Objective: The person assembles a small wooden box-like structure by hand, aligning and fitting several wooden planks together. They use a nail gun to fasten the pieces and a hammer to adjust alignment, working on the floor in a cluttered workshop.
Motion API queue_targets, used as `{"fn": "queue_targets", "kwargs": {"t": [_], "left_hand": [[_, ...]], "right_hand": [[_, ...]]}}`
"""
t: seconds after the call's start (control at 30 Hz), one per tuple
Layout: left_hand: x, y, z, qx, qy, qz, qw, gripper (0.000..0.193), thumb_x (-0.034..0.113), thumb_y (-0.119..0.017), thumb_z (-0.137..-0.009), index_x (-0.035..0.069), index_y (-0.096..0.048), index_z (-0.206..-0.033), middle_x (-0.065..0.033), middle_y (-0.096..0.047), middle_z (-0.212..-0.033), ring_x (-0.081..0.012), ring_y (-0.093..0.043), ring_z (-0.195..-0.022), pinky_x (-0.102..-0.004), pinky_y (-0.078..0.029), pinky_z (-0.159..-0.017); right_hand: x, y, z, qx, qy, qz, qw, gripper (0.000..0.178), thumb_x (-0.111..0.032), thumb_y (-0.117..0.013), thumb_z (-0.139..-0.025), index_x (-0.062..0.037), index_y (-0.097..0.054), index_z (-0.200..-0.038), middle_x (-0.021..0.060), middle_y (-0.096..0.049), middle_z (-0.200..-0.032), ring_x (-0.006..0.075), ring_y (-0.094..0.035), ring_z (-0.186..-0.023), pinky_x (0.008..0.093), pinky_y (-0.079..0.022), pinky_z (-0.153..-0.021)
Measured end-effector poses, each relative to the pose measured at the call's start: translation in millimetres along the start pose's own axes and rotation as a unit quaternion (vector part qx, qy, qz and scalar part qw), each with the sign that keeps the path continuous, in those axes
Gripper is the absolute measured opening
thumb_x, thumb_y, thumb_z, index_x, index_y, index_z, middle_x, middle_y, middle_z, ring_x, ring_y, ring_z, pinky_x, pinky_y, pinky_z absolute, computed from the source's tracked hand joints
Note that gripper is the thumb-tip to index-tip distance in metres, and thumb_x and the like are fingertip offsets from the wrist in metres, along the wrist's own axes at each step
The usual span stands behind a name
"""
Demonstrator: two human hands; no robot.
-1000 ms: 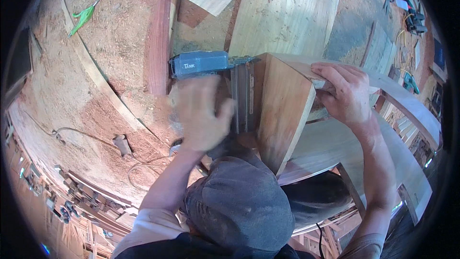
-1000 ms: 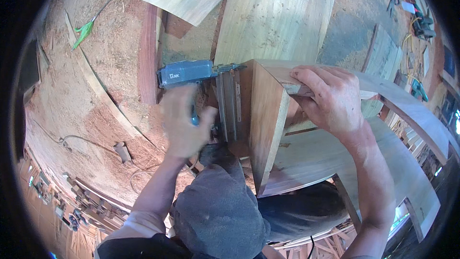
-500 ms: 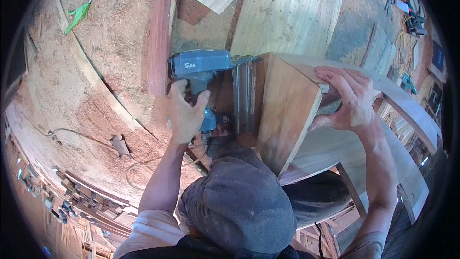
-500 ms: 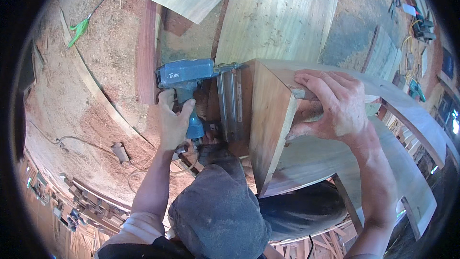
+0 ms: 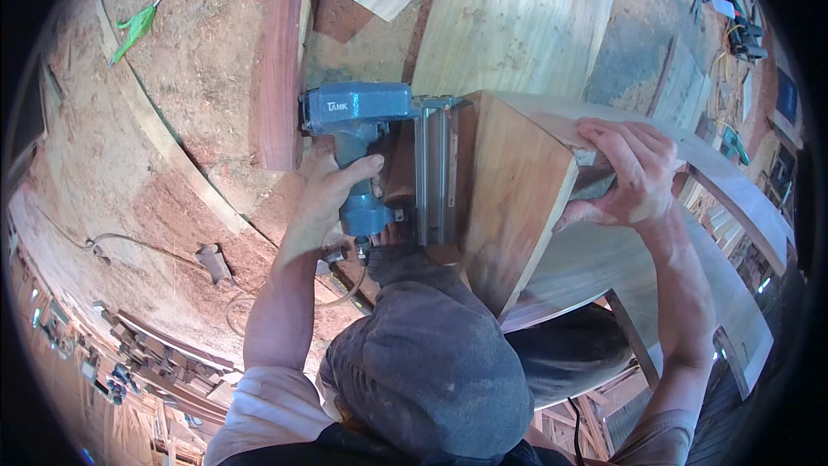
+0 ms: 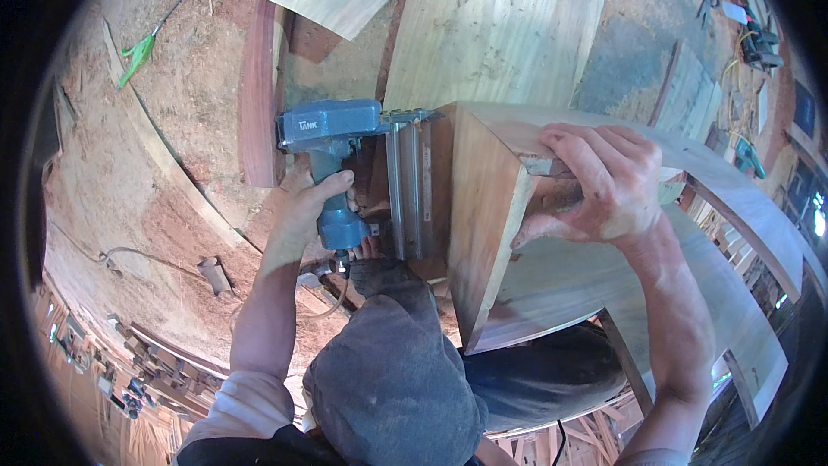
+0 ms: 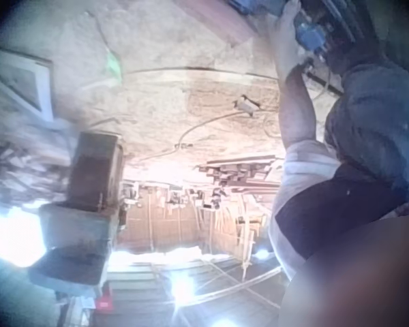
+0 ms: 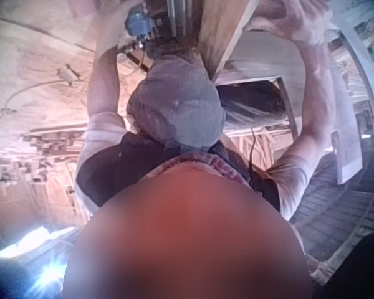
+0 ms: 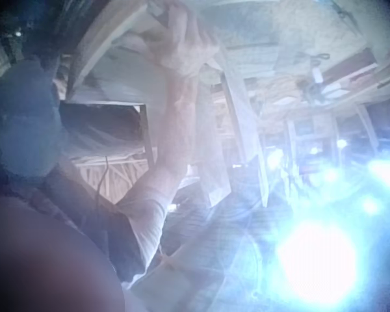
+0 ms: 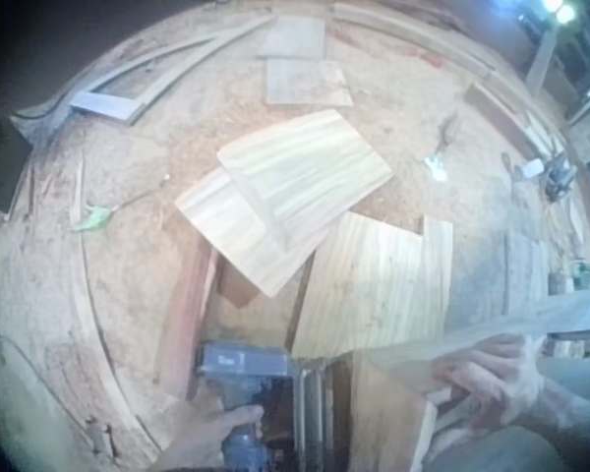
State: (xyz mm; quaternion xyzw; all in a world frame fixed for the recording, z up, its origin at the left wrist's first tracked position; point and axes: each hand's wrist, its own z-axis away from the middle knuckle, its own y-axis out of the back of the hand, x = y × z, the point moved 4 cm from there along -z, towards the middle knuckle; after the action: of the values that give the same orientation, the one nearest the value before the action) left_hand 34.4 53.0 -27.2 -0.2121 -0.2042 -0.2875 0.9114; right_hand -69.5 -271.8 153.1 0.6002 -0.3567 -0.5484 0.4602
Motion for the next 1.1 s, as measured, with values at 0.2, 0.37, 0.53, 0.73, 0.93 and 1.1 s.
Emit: {"fn": "queue_targets", "kwargs": {"t": [0.2,0.37,0.53,0.73,0.93,1.1], "left_hand": [[-1,5,-5,0.084,-0.061,-0.197,0.975,0.058,0.028,-0.079,-0.091,0.000,-0.053,-0.135,-0.0062,-0.063,-0.110,-0.0154,-0.059,-0.103,-0.0355,-0.049,-0.090],[2,3,-4,0.054,-0.099,-0.033,0.993,0.058,0.029,-0.077,-0.092,0.000,-0.051,-0.135,-0.0092,-0.066,-0.102,-0.0174,-0.063,-0.095,-0.0364,-0.052,-0.086],[3,-9,5,-0.036,0.023,0.137,0.990,0.048,0.024,-0.076,-0.092,0.001,-0.054,-0.127,-0.0088,-0.063,-0.078,-0.0212,-0.064,-0.070,-0.0363,-0.055,-0.069],[28,-23,27,-0.102,-0.037,0.157,0.982,0.044,0.023,-0.077,-0.091,-0.003,-0.056,-0.120,-0.0089,-0.061,-0.073,-0.0203,-0.064,-0.067,-0.0351,-0.055,-0.062],[40,-26,28,-0.103,-0.053,0.138,0.984,0.049,0.022,-0.078,-0.089,-0.007,-0.055,-0.121,-0.0095,-0.062,-0.073,-0.0191,-0.064,-0.063,-0.0338,-0.058,-0.060],[33,-30,26,-0.112,-0.069,0.145,0.981,0.049,0.020,-0.075,-0.091,-0.008,-0.053,-0.124,-0.0103,-0.062,-0.074,-0.0192,-0.065,-0.064,-0.0348,-0.058,-0.060]], "right_hand": [[-2,1,2,-0.002,-0.009,0.028,1.000,0.086,-0.077,-0.083,-0.054,-0.0028,-0.066,-0.094,0.0101,-0.076,-0.092,0.0272,-0.074,-0.073,0.0361,-0.057,-0.067],[-2,1,2,0.014,-0.007,0.027,1.000,0.083,-0.077,-0.082,-0.056,-0.0033,-0.066,-0.091,0.0098,-0.076,-0.091,0.0268,-0.073,-0.072,0.0364,-0.056,-0.066],[-3,1,2,0.014,-0.006,0.036,0.999,0.081,-0.077,-0.081,-0.058,-0.0034,-0.066,-0.090,0.0092,-0.076,-0.090,0.0267,-0.073,-0.070,0.0362,-0.056,-0.065],[-2,1,1,0.030,-0.002,0.034,0.999,0.082,-0.078,-0.080,-0.059,-0.0033,-0.067,-0.090,0.0090,-0.076,-0.089,0.0260,-0.071,-0.068,0.0351,-0.055,-0.064],[-2,1,1,0.030,0.000,0.040,0.999,0.083,-0.079,-0.079,-0.059,-0.0032,-0.067,-0.090,0.0094,-0.076,-0.089,0.0256,-0.070,-0.067,0.0344,-0.055,-0.064],[-3,2,1,0.029,0.003,0.043,0.999,0.083,-0.079,-0.080,-0.058,-0.0035,-0.067,-0.090,0.0093,-0.075,-0.090,0.0258,-0.071,-0.067,0.0347,-0.055,-0.064]]}}
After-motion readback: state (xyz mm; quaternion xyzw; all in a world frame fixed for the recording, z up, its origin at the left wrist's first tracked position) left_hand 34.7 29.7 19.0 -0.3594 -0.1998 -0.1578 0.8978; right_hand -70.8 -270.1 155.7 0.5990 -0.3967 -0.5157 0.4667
